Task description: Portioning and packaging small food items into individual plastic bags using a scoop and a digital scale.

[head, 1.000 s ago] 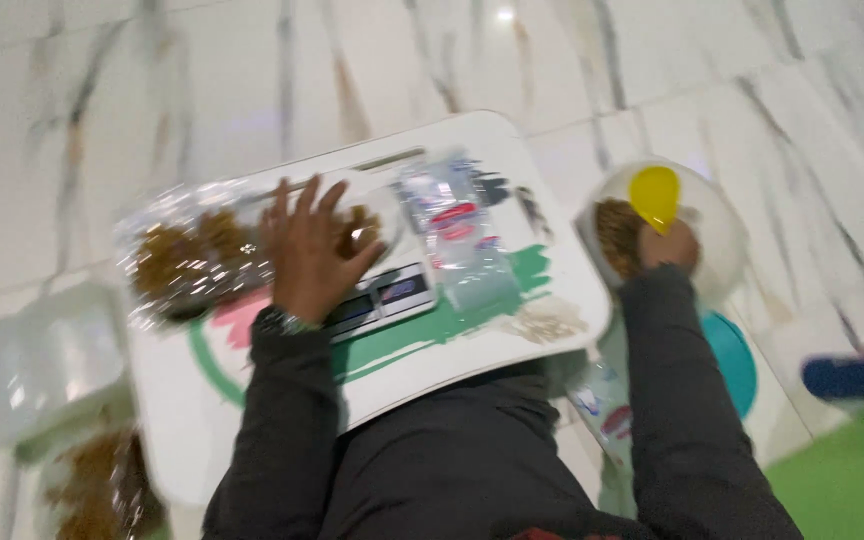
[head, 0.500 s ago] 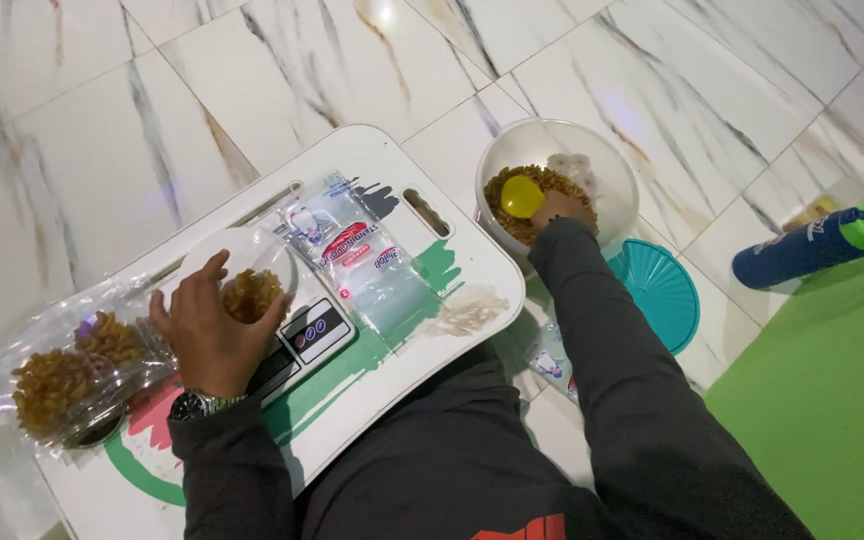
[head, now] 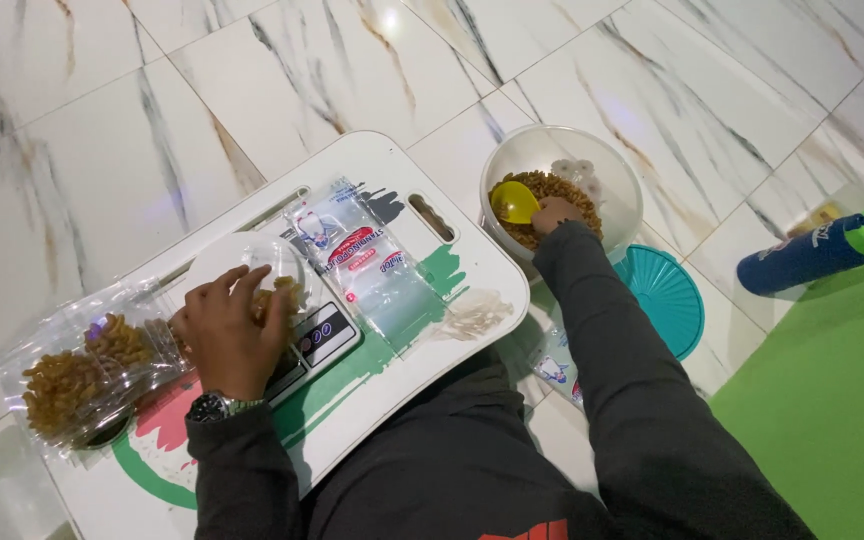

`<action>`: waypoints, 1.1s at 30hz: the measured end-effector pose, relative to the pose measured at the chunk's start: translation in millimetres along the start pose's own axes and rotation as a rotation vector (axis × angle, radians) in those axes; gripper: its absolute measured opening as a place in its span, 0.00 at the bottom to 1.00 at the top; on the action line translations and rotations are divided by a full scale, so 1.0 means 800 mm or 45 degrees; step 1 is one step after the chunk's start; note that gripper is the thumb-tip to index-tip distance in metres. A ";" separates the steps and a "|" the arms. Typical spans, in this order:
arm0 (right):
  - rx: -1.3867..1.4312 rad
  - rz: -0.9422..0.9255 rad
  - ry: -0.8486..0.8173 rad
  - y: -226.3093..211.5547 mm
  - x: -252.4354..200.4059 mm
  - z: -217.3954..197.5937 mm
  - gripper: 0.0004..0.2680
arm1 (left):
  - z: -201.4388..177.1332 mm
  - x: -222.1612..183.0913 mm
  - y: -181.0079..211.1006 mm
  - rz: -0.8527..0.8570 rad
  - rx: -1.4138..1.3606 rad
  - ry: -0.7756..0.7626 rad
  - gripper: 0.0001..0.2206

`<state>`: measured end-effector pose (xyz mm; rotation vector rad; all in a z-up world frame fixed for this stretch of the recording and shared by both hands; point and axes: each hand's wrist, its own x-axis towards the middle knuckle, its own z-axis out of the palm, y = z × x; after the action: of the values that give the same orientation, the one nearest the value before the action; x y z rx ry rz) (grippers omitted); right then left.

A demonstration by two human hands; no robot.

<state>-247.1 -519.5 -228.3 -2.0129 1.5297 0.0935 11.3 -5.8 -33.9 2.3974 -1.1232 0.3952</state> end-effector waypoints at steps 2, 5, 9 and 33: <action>0.053 -0.080 0.001 -0.009 -0.021 -0.015 0.09 | -0.013 0.006 0.027 -0.078 -0.034 -0.052 0.24; 0.131 -0.178 0.011 -0.010 -0.029 -0.019 0.04 | -0.020 0.009 0.047 -0.204 -0.088 -0.160 0.36; 0.093 -0.205 0.059 0.002 -0.009 -0.007 0.06 | 0.000 0.003 0.031 -0.198 -0.085 -0.101 0.35; -0.353 -0.259 0.157 -0.176 -0.273 -0.221 0.19 | -0.001 0.005 0.017 0.108 -1.035 0.572 0.30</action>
<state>-245.8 -399.1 61.9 -2.4235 1.4399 0.1059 3.3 -15.5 -27.4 1.4669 -0.9319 0.3817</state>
